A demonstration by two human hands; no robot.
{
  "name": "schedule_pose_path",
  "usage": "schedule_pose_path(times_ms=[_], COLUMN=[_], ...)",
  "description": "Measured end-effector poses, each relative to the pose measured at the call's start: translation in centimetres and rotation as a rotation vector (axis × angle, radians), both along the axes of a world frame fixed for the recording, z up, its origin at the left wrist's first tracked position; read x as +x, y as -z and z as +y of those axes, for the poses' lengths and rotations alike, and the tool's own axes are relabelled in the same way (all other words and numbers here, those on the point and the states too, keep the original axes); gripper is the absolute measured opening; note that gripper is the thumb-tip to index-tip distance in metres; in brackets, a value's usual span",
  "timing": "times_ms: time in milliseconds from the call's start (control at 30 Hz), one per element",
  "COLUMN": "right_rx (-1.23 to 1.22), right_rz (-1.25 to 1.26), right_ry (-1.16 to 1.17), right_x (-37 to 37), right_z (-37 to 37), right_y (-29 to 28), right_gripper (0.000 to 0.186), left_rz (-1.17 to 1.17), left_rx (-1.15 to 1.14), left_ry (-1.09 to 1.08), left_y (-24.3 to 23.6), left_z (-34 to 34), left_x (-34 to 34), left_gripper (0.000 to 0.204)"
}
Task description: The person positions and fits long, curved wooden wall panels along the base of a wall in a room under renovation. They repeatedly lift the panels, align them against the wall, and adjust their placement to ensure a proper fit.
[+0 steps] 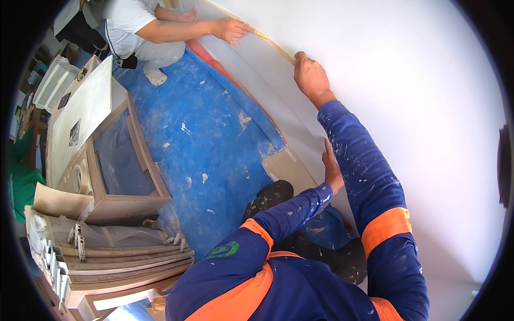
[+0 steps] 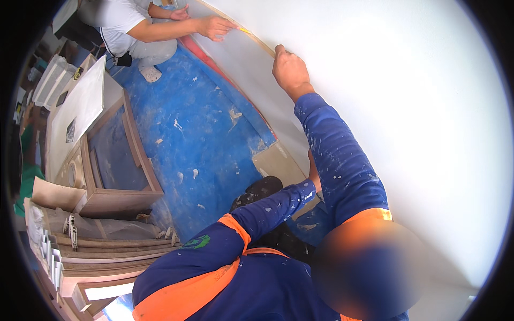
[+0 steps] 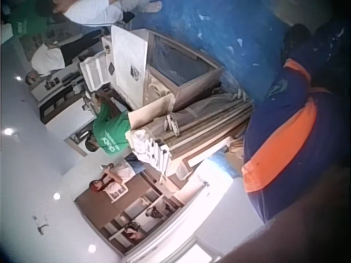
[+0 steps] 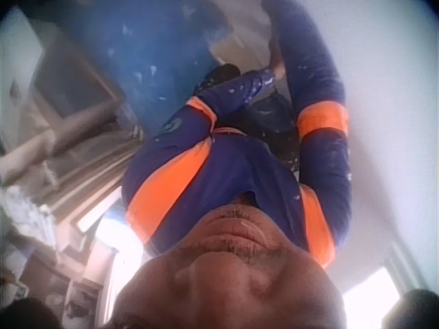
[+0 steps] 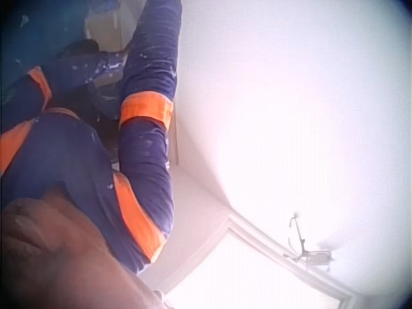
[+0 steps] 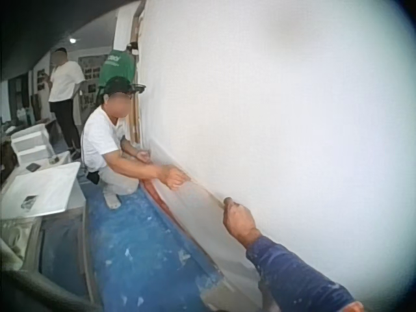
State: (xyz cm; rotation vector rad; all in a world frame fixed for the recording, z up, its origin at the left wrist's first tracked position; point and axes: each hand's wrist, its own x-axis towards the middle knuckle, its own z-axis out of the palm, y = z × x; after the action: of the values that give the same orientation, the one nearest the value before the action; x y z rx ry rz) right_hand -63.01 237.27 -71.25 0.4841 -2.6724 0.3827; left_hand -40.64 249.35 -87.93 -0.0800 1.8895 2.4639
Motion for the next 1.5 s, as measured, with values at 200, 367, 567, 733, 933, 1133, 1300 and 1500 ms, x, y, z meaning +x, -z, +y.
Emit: schedule_pose_path(times_ms=[200, 367, 567, 733, 933, 1133, 1300, 1500], right_rx=[0.119, 0.146, 0.052, 0.165, 0.198, 0.254, 0.234, 0.038], right_rz=[-0.087, -0.02, -0.05, -0.029, -0.063, -0.06, 0.021, -0.007], right_ry=[0.004, -0.007, -0.036, -0.068, 0.011, 0.162, 0.202, 0.48], right_x=[0.6, 0.0, -0.3, 2.9, 10.9, 19.8, 28.8, 41.6], right_z=[-2.4, -1.7, -3.0, -2.3, 3.7, 12.2, 18.4, 27.4], right_y=[-0.9, -0.3, -1.1, -1.6, -2.1, -1.6, -2.4, -2.1], right_gripper=[0.017, 0.023, 0.022, 0.018, 0.019, 0.021, 0.026, 0.015], left_rz=[0.074, 0.347, 0.072, -0.21, -0.31, -0.33, -0.315, -0.276], left_rx=[0.219, 0.965, 0.858, 0.574, 0.32, 0.217, 0.631, 0.05], left_ry=[0.112, 0.542, 0.587, 0.393, 0.258, 0.238, 0.414, 0.193], left_y=[1.4, -0.8, -0.5, -0.8, -2.6, -3.0, -2.0, -5.9], left_z=[-0.6, -3.1, -2.7, -3.6, -2.0, -0.5, -2.3, -1.6], left_x=[-0.4, 0.0, 1.2, 1.9, 2.2, 2.5, -0.6, 1.6], left_gripper=[0.122, 0.093, 0.094, 0.095, 0.097, 0.098, 0.1, 0.136])
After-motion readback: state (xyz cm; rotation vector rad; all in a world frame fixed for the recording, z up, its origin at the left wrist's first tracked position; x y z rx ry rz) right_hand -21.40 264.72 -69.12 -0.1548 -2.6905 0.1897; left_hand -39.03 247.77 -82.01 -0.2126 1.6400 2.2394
